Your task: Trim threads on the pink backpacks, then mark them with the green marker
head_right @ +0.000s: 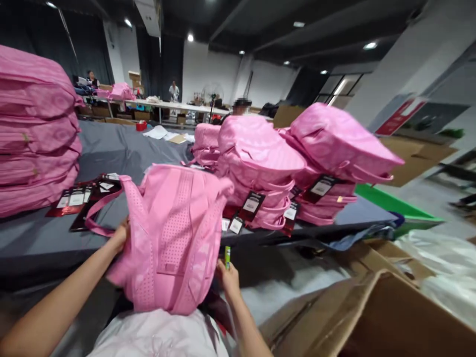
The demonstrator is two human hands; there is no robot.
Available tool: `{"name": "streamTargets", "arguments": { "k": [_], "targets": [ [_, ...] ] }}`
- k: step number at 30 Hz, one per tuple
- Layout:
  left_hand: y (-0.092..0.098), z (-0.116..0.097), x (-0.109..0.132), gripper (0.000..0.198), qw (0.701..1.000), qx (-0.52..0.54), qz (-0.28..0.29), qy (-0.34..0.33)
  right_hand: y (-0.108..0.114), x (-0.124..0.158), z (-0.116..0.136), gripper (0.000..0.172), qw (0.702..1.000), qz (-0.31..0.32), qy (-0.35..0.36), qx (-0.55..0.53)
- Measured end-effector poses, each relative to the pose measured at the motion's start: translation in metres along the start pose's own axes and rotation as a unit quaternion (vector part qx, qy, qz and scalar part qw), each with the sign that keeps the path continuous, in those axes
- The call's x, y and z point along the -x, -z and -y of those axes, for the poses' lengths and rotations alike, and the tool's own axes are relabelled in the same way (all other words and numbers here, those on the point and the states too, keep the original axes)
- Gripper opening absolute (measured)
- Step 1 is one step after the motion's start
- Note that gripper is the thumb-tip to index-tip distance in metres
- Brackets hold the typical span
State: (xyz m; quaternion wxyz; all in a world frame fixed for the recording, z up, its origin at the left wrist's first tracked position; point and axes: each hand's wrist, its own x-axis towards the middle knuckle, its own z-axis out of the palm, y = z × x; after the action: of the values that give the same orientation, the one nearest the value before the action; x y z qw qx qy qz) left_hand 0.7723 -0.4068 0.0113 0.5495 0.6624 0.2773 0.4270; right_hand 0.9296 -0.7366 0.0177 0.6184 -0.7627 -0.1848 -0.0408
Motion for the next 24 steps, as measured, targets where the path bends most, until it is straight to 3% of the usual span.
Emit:
{"name": "streamTargets", "arguments": {
  "k": [3, 6, 8, 9, 11, 12, 13, 15, 17, 19, 21, 24],
  "targets": [
    [0.01, 0.022, 0.018, 0.034, 0.994, -0.049, -0.011, 0.1, 0.026, -0.01, -0.01, 0.05, 0.998, -0.028, -0.047, -0.027],
    [0.008, 0.014, 0.024, 0.05, 0.987, -0.097, -0.057, 0.113, 0.027, -0.029, 0.02, 0.049, 0.997, -0.054, -0.023, -0.057],
    [0.005, -0.007, 0.03, 0.065, 0.982, -0.129, -0.129, 0.057, 0.0, -0.031, 0.048, 0.046, 0.994, -0.004, 0.028, -0.109],
    [0.003, -0.021, 0.036, 0.067, 0.975, -0.143, -0.171, 0.001, -0.019, -0.028, 0.06, 0.047, 0.987, 0.052, 0.056, -0.139],
    [-0.005, -0.049, 0.05, 0.056, 0.955, -0.167, -0.198, -0.142, -0.062, -0.02, 0.078, 0.05, 0.975, 0.138, 0.099, -0.141],
    [-0.011, -0.062, 0.056, 0.045, 0.951, -0.175, -0.154, -0.201, -0.081, -0.015, 0.083, 0.051, 0.972, 0.159, 0.123, -0.125],
    [-0.02, -0.072, 0.062, 0.036, 0.953, -0.178, -0.073, -0.234, -0.096, -0.012, 0.086, 0.053, 0.969, 0.167, 0.149, -0.107],
    [-0.04, -0.083, 0.07, 0.024, 0.954, -0.155, 0.135, -0.217, -0.115, -0.01, 0.083, 0.054, 0.962, 0.164, 0.204, -0.084],
    [-0.061, -0.083, 0.071, 0.023, 0.94, -0.112, 0.271, -0.176, -0.119, -0.013, 0.076, 0.056, 0.952, 0.167, 0.241, -0.085],
    [-0.076, -0.076, 0.068, 0.024, 0.932, -0.083, 0.308, -0.174, -0.115, -0.018, 0.07, 0.056, 0.943, 0.199, 0.251, -0.096],
    [-0.083, -0.067, 0.061, 0.026, 0.923, -0.108, 0.304, -0.211, -0.109, -0.025, 0.067, 0.052, 0.937, 0.231, 0.235, -0.115],
    [-0.079, -0.062, 0.043, 0.025, 0.876, -0.214, 0.311, -0.3, -0.1, -0.039, 0.066, 0.04, 0.94, 0.255, 0.183, -0.135]
  ]
}}
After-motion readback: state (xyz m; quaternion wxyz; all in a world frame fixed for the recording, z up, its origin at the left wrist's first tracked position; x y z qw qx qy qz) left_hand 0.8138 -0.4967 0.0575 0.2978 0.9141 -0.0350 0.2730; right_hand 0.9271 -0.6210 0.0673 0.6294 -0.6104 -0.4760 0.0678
